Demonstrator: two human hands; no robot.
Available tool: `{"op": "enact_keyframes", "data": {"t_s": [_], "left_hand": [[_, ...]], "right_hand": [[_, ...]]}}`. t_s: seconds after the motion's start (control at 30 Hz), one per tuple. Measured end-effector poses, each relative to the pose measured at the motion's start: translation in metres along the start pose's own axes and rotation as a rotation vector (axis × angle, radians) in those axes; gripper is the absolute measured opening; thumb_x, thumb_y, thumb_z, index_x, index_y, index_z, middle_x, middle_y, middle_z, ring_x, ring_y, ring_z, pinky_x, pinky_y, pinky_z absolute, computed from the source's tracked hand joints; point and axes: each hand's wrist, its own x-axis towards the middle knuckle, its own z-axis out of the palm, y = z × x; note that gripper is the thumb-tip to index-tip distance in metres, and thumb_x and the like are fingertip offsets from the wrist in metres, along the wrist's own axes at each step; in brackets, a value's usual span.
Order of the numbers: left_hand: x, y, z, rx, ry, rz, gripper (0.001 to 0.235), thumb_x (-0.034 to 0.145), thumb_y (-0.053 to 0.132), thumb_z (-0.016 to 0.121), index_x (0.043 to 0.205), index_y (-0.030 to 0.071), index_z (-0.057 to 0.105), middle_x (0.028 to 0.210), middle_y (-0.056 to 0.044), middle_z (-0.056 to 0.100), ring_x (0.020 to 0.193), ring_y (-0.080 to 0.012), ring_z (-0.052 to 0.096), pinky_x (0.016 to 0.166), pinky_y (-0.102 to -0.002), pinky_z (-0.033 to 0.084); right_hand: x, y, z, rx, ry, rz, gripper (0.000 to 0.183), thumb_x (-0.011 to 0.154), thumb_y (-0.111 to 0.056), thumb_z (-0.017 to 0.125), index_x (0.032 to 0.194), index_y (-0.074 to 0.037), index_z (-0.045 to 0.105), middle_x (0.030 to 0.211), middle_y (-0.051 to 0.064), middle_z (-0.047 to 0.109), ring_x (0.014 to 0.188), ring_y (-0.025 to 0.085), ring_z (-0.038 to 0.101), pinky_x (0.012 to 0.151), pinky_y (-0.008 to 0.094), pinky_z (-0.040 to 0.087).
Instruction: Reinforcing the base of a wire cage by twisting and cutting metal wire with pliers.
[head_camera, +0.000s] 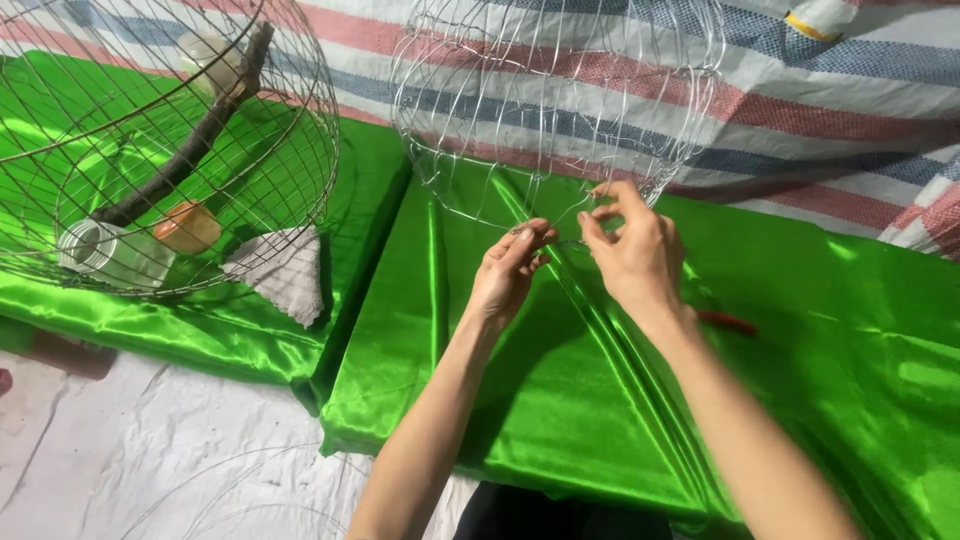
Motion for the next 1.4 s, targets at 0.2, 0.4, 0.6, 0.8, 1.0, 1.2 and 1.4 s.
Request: {"op": "enact_keyframes", "data": {"t_s": [0.2, 0.4, 0.6, 0.8, 1.0, 1.2, 1.4], "left_hand": [[-0.006, 0.009, 0.010, -0.021, -0.018, 0.029, 0.024, 0.104, 0.018, 0.061, 0.121, 0.004, 0.071, 0.113, -0.014, 0.076, 0.110, -0.0249, 0.072, 0.094, -0.037, 0.058], [-0.004, 0.006, 0.010, -0.002, -0.002, 0.056, 0.024, 0.105, 0.017, 0.058, 0.119, 0.002, 0.071, 0.110, -0.017, 0.076, 0.108, -0.0286, 0.073, 0.099, -0.045, 0.057], [-0.003, 0.006, 0.013, 0.002, 0.025, 0.080, 0.024, 0.106, 0.016, 0.056, 0.117, 0.000, 0.070, 0.108, -0.019, 0.076, 0.108, -0.0316, 0.073, 0.099, -0.049, 0.058], [-0.003, 0.007, 0.013, -0.023, 0.036, 0.071, 0.023, 0.106, 0.014, 0.054, 0.116, 0.000, 0.069, 0.107, -0.020, 0.076, 0.109, -0.0336, 0.072, 0.100, -0.051, 0.057], [-0.004, 0.007, 0.014, -0.039, 0.054, 0.078, 0.022, 0.105, 0.014, 0.055, 0.115, -0.002, 0.068, 0.107, -0.021, 0.076, 0.108, -0.0342, 0.072, 0.100, -0.050, 0.058], [-0.003, 0.004, 0.011, -0.051, 0.051, 0.096, 0.022, 0.105, 0.013, 0.056, 0.114, -0.002, 0.069, 0.106, -0.022, 0.075, 0.107, -0.0353, 0.072, 0.099, -0.050, 0.059], [0.000, 0.001, 0.005, -0.060, 0.044, 0.095, 0.022, 0.105, 0.013, 0.056, 0.115, -0.003, 0.068, 0.106, -0.024, 0.075, 0.108, -0.0366, 0.072, 0.099, -0.050, 0.058]], "right_hand": [[0.000, 0.001, 0.002, 0.027, -0.002, 0.019, 0.028, 0.098, -0.008, 0.072, 0.124, -0.001, 0.064, 0.097, 0.022, 0.074, 0.063, 0.027, 0.072, 0.053, 0.036, 0.056], [0.004, 0.006, 0.002, -0.022, 0.011, -0.023, 0.025, 0.101, -0.019, 0.072, 0.119, -0.002, 0.068, 0.094, 0.019, 0.075, 0.063, 0.026, 0.072, 0.053, 0.034, 0.056], [0.006, 0.011, 0.001, -0.006, 0.015, -0.047, 0.020, 0.100, -0.010, 0.069, 0.119, -0.002, 0.070, 0.092, 0.018, 0.075, 0.066, 0.026, 0.073, 0.056, 0.033, 0.058], [0.008, 0.009, 0.009, 0.174, 0.010, 0.051, 0.022, 0.097, 0.000, 0.066, 0.119, 0.001, 0.069, 0.089, 0.021, 0.075, 0.070, 0.028, 0.075, 0.062, 0.035, 0.061], [0.007, 0.016, 0.014, 0.289, 0.030, 0.065, 0.027, 0.096, 0.006, 0.062, 0.123, 0.006, 0.065, 0.087, 0.025, 0.074, 0.073, 0.028, 0.075, 0.065, 0.033, 0.063], [0.005, 0.014, 0.016, 0.351, 0.069, 0.019, 0.027, 0.094, 0.011, 0.059, 0.121, 0.010, 0.064, 0.084, 0.027, 0.072, 0.072, 0.028, 0.075, 0.064, 0.032, 0.064], [0.004, 0.013, 0.020, 0.340, 0.115, 0.005, 0.025, 0.094, 0.011, 0.059, 0.119, 0.009, 0.065, 0.083, 0.027, 0.072, 0.070, 0.028, 0.075, 0.063, 0.031, 0.064]]}}
